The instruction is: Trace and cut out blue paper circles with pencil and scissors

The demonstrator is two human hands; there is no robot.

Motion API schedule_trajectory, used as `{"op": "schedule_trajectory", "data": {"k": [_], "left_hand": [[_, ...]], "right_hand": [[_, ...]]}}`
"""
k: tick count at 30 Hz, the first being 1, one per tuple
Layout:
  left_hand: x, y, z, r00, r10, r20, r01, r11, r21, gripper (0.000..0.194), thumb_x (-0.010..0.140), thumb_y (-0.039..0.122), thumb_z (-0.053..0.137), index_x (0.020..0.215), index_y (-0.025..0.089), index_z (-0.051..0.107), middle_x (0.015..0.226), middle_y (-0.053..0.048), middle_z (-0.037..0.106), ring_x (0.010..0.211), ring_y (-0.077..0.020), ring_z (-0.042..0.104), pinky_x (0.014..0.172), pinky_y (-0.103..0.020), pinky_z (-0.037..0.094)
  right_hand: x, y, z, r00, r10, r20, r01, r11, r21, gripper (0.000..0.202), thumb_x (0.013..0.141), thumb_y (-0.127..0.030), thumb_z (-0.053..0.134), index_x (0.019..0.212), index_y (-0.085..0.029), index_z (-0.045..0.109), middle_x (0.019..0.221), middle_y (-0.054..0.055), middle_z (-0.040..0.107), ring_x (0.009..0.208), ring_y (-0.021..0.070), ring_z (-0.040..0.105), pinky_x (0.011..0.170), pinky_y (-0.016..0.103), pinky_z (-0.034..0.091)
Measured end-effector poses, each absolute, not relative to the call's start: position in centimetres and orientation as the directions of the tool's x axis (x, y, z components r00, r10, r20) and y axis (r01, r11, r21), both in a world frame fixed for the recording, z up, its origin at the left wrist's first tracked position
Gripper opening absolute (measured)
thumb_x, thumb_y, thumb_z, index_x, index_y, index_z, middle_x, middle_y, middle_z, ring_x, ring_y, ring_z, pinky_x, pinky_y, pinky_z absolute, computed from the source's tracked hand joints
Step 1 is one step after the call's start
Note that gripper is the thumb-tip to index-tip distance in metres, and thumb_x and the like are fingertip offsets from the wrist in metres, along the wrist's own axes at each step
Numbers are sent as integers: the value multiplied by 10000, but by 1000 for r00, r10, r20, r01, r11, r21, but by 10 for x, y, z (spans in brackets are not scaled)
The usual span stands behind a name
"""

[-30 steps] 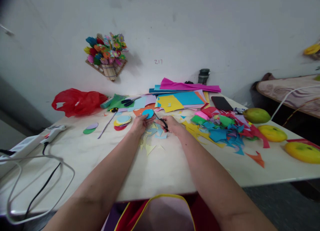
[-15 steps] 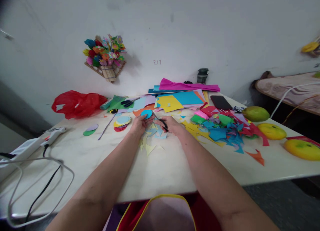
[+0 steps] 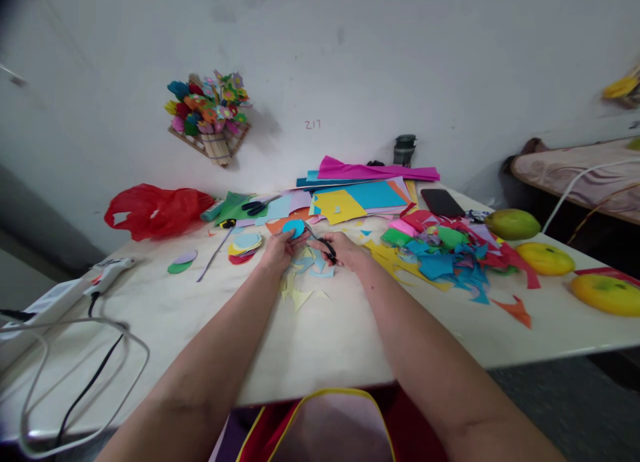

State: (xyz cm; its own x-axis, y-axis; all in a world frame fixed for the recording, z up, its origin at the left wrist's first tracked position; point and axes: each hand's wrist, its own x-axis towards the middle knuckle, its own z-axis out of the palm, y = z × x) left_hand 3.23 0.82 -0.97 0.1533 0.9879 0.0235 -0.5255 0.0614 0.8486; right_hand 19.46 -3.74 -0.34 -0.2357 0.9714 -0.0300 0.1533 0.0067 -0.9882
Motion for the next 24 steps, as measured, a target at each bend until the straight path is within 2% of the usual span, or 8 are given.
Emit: {"op": "schedule_trajectory", "data": {"k": [9, 17, 24], "left_hand": [[33, 7, -11, 197, 980, 39, -497, 66, 865, 132, 708, 113, 565, 838, 98, 583, 733, -91, 680, 655, -198, 664, 638, -303, 532], [34, 2, -7, 195, 980, 29, -514, 77, 855, 101, 711, 82, 550, 807, 98, 578, 716, -79, 674, 608, -176, 654, 621, -288, 530], [34, 2, -7, 201, 979, 40, -510, 70, 857, 99, 712, 90, 560, 809, 102, 576, 728, -78, 671, 603, -171, 652, 621, -286, 530]], "right_hand": [[198, -33, -9, -248, 969, -2, 121, 29, -992, 276, 705, -435, 546, 690, -162, 509, 494, -17, 534, 338, 71, 472, 264, 167, 207], [195, -30, -9, -247, 969, -9, 160, 31, -987, 239, 686, -391, 582, 700, -162, 513, 489, -25, 533, 336, 70, 472, 265, 168, 221], [195, -31, -8, -248, 968, 27, 147, 65, -987, 262, 695, -416, 568, 698, -160, 515, 500, -21, 540, 343, 72, 482, 272, 170, 240]]}}
